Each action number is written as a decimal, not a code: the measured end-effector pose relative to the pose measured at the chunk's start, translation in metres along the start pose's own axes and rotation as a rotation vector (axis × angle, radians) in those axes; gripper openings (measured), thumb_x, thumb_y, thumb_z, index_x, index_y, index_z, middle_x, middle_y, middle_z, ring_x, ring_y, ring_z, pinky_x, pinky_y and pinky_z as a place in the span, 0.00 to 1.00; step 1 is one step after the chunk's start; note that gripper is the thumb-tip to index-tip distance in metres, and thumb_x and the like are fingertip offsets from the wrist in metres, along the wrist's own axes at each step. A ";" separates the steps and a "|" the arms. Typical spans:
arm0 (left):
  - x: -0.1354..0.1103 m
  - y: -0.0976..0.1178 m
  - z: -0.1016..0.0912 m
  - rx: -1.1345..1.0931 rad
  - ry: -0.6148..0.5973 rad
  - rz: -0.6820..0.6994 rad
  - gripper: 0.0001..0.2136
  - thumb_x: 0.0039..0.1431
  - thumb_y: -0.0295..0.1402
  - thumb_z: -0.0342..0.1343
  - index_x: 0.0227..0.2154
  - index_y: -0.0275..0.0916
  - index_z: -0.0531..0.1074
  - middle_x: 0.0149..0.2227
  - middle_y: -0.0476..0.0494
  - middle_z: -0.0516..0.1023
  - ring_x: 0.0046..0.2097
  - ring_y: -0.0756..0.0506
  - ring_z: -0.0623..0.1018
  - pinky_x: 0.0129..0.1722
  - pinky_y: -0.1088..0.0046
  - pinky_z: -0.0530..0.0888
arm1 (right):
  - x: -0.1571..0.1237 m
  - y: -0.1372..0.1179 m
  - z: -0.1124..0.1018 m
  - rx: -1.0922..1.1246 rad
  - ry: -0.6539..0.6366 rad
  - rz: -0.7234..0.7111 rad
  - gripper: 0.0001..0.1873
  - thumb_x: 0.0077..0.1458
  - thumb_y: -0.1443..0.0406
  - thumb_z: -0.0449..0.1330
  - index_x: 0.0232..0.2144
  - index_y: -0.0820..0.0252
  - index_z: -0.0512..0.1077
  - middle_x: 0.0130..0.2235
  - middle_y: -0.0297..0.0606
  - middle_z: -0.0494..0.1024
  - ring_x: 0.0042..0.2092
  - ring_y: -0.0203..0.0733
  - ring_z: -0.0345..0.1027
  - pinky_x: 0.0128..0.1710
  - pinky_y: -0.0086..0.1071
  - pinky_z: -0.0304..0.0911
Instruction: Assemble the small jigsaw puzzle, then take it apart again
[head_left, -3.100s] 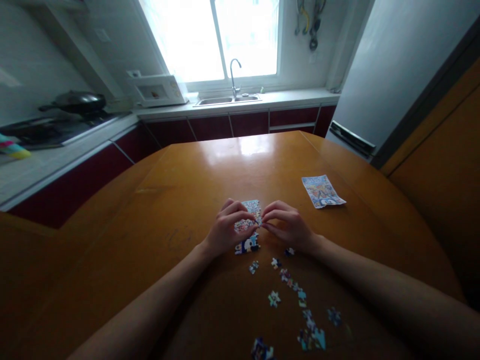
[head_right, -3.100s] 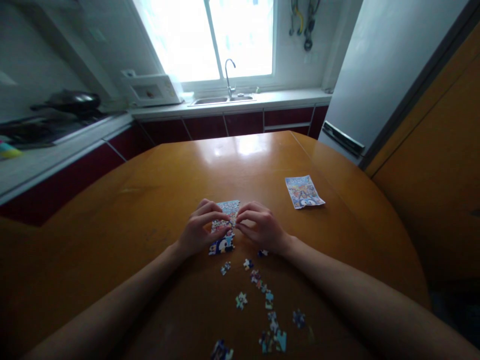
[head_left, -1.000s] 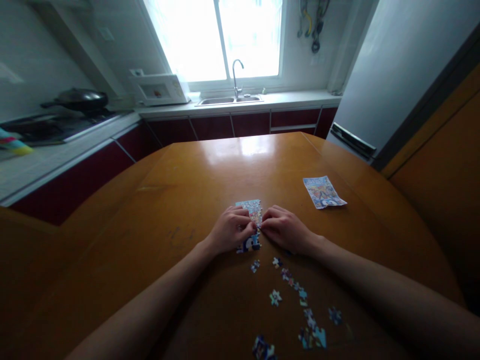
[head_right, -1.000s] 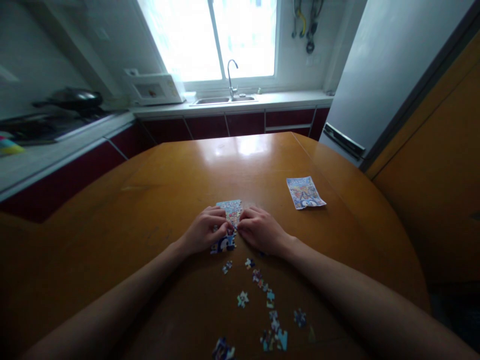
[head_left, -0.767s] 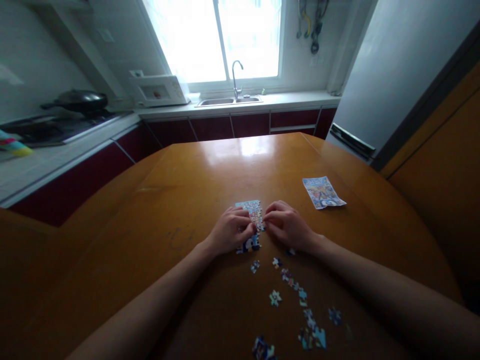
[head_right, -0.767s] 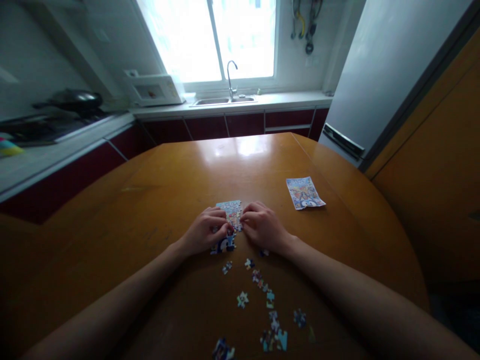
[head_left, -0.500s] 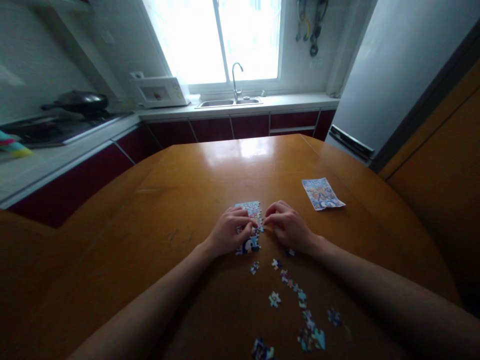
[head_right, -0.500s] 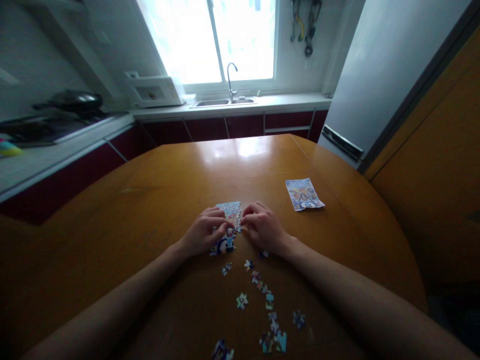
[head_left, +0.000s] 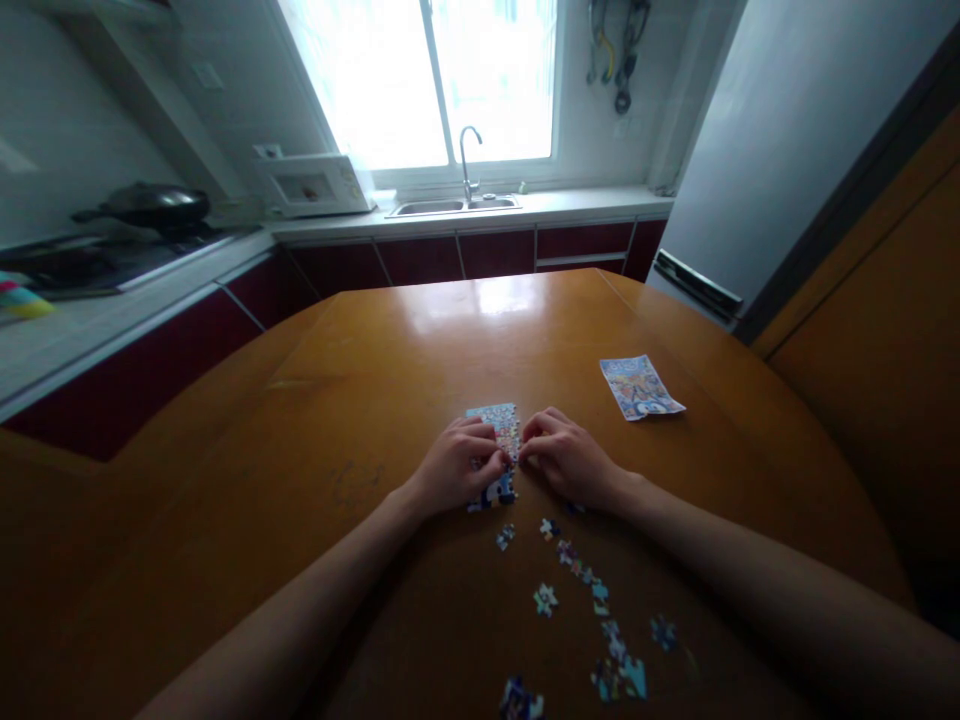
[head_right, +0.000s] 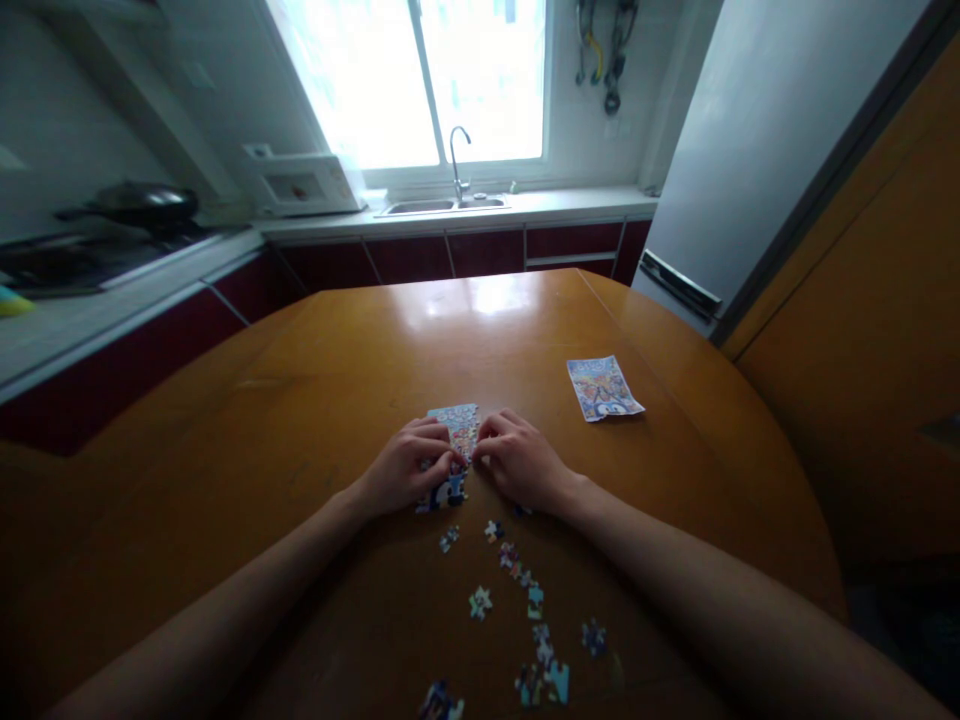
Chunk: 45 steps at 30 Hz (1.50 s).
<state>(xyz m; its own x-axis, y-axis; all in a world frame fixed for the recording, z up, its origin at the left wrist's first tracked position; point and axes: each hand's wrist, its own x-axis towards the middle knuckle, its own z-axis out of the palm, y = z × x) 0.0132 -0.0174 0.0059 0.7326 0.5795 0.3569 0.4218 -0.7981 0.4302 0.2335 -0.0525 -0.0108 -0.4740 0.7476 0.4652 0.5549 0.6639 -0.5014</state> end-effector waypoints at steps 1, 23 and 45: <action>0.000 0.000 0.000 -0.003 -0.004 -0.001 0.15 0.63 0.31 0.50 0.24 0.40 0.78 0.25 0.47 0.71 0.33 0.48 0.69 0.37 0.68 0.67 | 0.000 0.000 0.000 0.003 -0.003 0.004 0.14 0.54 0.77 0.58 0.31 0.56 0.78 0.38 0.39 0.74 0.44 0.43 0.64 0.45 0.38 0.65; -0.001 0.000 0.000 -0.056 0.039 -0.025 0.14 0.63 0.31 0.50 0.26 0.39 0.79 0.27 0.46 0.70 0.35 0.47 0.68 0.39 0.69 0.68 | 0.000 0.004 0.002 0.061 0.009 0.069 0.15 0.52 0.79 0.58 0.29 0.56 0.79 0.38 0.38 0.74 0.44 0.43 0.63 0.45 0.36 0.63; -0.001 0.002 -0.002 -0.051 -0.030 -0.025 0.14 0.62 0.32 0.51 0.25 0.40 0.80 0.27 0.46 0.71 0.35 0.47 0.68 0.38 0.70 0.68 | 0.001 0.006 0.004 0.074 0.008 0.083 0.16 0.52 0.79 0.57 0.29 0.55 0.79 0.38 0.38 0.74 0.44 0.43 0.63 0.45 0.36 0.63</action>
<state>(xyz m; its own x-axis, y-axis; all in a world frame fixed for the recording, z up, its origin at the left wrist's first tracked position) 0.0126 -0.0191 0.0080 0.7380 0.5935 0.3211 0.4130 -0.7736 0.4806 0.2341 -0.0478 -0.0165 -0.4227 0.8000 0.4257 0.5401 0.5996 -0.5906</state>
